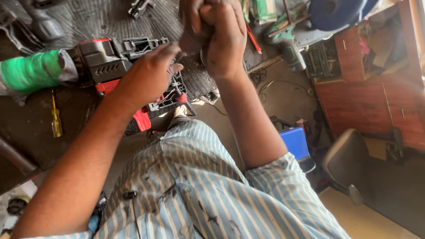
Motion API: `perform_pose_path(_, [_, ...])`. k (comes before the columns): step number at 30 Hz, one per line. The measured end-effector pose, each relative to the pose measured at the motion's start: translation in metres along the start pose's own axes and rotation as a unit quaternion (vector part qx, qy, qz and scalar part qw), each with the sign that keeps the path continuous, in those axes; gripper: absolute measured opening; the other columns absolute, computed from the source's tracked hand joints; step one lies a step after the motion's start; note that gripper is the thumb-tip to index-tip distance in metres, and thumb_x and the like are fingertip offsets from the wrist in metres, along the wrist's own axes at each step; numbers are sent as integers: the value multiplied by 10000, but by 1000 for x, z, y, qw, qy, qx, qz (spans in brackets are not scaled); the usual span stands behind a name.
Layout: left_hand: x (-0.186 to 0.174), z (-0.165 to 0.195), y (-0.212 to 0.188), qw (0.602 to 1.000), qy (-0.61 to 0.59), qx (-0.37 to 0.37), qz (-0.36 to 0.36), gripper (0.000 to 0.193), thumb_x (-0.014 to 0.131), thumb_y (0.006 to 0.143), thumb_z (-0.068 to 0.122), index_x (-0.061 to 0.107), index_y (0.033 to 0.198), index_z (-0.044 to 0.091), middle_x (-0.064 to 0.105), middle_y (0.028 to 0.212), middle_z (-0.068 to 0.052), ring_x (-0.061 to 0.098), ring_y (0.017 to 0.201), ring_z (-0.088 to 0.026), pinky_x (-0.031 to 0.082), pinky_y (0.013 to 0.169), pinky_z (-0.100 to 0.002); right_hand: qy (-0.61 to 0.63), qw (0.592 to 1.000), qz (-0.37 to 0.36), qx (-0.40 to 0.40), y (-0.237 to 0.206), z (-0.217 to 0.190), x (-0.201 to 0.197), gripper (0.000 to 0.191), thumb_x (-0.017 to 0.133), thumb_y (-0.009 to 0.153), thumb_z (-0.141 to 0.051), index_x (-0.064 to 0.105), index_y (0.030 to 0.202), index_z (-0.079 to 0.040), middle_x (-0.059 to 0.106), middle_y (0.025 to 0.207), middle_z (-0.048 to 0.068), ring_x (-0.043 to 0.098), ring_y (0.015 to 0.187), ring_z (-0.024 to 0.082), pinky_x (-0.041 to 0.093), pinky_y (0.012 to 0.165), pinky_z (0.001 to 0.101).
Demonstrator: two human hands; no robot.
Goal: The person repairs a small red engine on a cluttered workbench. They hold the red starter housing, remove and handle small screws and parts by hand, unscrew fasteners with a screwdriver, reposition the housing, and then work on the exposed engine body, fitting small components into place.
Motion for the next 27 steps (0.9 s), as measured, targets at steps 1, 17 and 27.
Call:
perform_pose_path(1, [-9,24,-3,991,1,128,40,373,632,960,59,544,1307,-42,698,1070,-284,703,869,-446,576,714,-463,172,982,-51,63,2,14,10,481,512,1098,-362,521,834,40,535,722,143,493,624,246,413,589,351])
perform_pose_path(17, [28,-43,-2,997,-10,-79,-13,119,754,889,80,694,971,17,738,868,-134,740,777,-304,580,688,-411,238,949,24,207,-13,30,3,583,806,879,-526,552,1035,-25,611,880,60,563,683,145,497,669,255])
perform_pose_path(27, [15,-53,-8,994,71,-74,40,101,758,889,84,693,946,32,720,815,-138,727,719,-327,574,644,-424,166,972,-161,39,-25,57,19,539,961,827,-259,595,1148,-29,628,1127,64,633,1065,212,533,926,329])
Point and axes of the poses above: each hand's wrist, its own y-axis towards the middle knuckle, its own x-axis out of the palm, z = x × y, the point moved 9 cm from there along y, towards the middle knuckle
